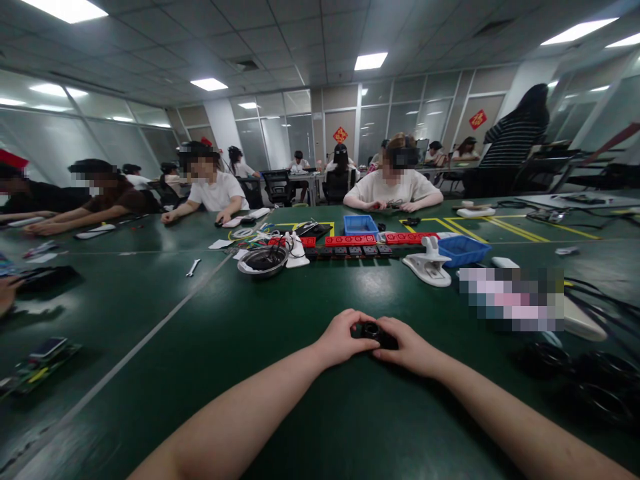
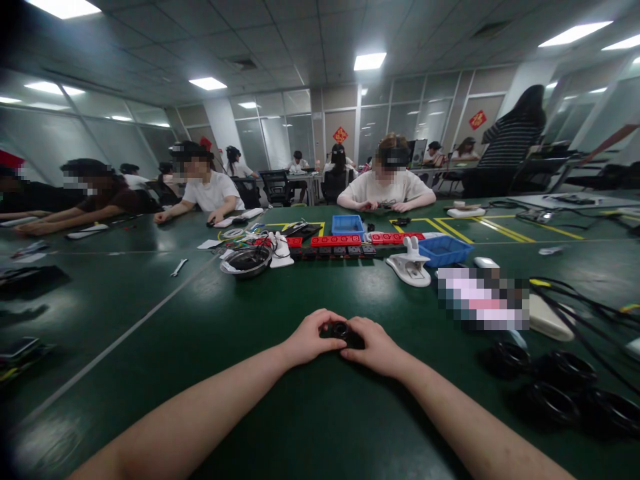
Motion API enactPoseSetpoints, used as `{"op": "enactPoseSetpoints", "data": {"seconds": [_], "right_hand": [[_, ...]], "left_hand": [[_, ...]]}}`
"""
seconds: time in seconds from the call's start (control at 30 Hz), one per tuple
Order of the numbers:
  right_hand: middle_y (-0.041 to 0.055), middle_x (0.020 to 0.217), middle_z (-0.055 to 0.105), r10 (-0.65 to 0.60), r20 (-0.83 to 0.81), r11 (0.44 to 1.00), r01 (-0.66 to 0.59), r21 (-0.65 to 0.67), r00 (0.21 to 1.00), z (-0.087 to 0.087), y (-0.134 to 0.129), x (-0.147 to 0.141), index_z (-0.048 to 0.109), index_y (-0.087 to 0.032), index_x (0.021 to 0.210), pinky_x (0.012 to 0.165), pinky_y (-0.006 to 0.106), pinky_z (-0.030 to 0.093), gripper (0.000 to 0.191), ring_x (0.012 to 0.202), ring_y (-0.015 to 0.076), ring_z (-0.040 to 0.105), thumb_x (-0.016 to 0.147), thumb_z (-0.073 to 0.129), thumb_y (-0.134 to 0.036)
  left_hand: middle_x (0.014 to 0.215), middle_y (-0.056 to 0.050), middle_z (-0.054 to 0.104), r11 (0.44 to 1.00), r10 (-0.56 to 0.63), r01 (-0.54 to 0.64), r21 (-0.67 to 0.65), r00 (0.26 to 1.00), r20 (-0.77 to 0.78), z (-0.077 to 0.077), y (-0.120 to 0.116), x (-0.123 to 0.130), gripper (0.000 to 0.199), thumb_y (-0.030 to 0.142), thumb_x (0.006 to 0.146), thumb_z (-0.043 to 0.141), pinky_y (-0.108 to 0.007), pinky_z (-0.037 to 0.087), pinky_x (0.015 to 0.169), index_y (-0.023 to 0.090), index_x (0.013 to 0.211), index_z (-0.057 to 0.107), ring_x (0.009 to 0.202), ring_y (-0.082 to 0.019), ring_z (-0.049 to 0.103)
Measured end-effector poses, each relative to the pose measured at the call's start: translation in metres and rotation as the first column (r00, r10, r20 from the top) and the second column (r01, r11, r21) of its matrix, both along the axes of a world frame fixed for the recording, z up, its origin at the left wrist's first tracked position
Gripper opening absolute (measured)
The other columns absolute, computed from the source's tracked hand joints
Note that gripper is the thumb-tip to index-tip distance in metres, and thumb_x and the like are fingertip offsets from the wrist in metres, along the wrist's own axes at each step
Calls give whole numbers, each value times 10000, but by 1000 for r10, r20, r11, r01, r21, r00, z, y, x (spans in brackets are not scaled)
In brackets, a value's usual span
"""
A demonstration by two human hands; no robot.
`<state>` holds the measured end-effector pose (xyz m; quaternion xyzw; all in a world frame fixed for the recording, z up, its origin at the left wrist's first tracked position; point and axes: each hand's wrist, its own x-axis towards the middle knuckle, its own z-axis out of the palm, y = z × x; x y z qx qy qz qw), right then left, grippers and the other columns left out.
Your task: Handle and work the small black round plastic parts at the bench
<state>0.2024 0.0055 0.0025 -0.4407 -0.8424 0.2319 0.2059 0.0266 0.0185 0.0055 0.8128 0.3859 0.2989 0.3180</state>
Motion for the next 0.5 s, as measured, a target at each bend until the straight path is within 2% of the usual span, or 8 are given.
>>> {"op": "enactPoseSetpoints", "data": {"seconds": [0.1,0.3,0.5], "right_hand": [[42,858,547,53,-37,998,-55,-44,998,2,3,4,546,-174,930,726,303,369,276,818,186,485,678,557,-287],[37,820,554,40,-22,998,-41,-49,999,2,3,1,562,-170,896,703,295,369,231,774,179,488,690,547,-274],[33,799,553,37,-23,998,-38,-46,999,1,4,2,562,-165,867,676,279,370,210,754,171,490,702,537,-293]], "left_hand": [[810,-15,504,1000,-12,12,-4,1000,4,-1,1,-1,350,329,605,639,-237,382,630,197,921,564,704,-125,458],[873,-24,528,999,-28,27,23,998,49,-4,2,0,339,305,612,640,-257,380,692,196,923,562,804,-150,477],[883,-23,517,1000,-14,15,-6,999,40,-5,2,0,366,319,597,650,-265,389,703,208,933,559,795,-147,480]]}}
